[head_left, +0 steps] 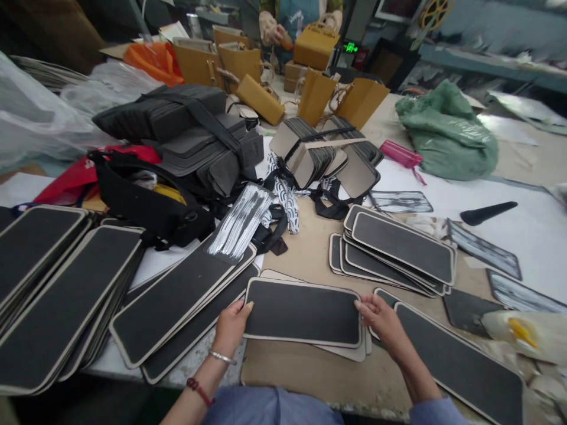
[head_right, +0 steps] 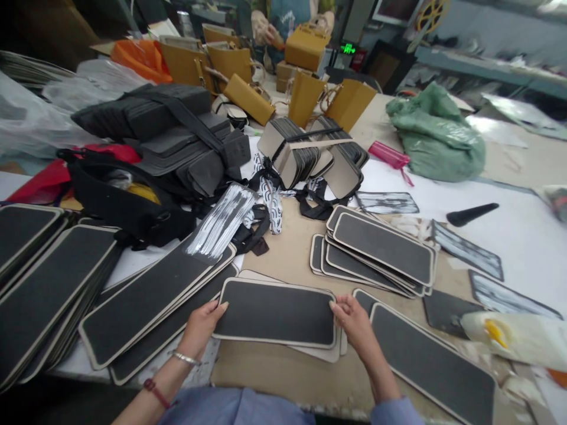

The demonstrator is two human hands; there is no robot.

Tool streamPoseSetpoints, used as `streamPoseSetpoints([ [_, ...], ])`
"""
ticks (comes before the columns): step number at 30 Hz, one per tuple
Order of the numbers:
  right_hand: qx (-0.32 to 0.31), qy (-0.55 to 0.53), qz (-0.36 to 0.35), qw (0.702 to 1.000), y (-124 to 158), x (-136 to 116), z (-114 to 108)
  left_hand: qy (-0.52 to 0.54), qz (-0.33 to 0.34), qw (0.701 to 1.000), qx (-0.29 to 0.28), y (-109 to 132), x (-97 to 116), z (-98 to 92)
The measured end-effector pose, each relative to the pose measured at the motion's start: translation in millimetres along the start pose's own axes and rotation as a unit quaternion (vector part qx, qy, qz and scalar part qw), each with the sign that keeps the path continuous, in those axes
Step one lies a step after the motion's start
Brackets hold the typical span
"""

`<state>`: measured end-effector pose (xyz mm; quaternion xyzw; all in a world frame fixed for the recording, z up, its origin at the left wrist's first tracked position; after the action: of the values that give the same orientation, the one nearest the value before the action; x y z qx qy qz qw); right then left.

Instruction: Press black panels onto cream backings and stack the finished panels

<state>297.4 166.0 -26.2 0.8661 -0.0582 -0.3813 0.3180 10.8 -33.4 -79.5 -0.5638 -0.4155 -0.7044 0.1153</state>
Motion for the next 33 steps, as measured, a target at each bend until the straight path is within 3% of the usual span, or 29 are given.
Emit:
streamPoseSetpoints([
  [3, -0.023, -0.001, 0.037, 0.999, -3, 16, 7, 0.004, -0.007, 1.0, -0.007, -1, -1, 0.5],
  [10, 0.066, 0.088, 0.011, 0.994, -8, 30, 14, -0.003, -0.016, 0.999, -0.033, -1, 0, 3.7],
  [16, 0.119, 0.201, 0.06, 0.971, 1, 22, 19, -0.052, 0.032, 0.998, -0.015, 1, 5, 5.8],
  [20, 0.092, 0.335, 0.106, 0.932, 1, 20, 23, -0.06, 0.036, 0.997, -0.031, -2, 19, 4.8],
  [25, 0.065, 0.373, 0.099, 0.92, -2, 22, 25, -0.005, 0.006, 0.994, -0.106, -14, 36, 10.1],
  [33, 0.081, 0.396, 0.104, 0.909, -2, 23, 26, -0.111, 0.043, 0.993, -0.009, -28, 21, 12.4],
])
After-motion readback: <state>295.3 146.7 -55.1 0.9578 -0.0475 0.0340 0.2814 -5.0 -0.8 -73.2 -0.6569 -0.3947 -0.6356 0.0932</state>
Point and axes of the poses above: each hand's wrist, its own y-axis away from the middle knuckle, its own z-axis out of the palm, x = y × z, the point moved 5 cm from there along -y, towards the middle knuckle, and after that the axes turned 12 degrees about z, right-handed, at the moved point
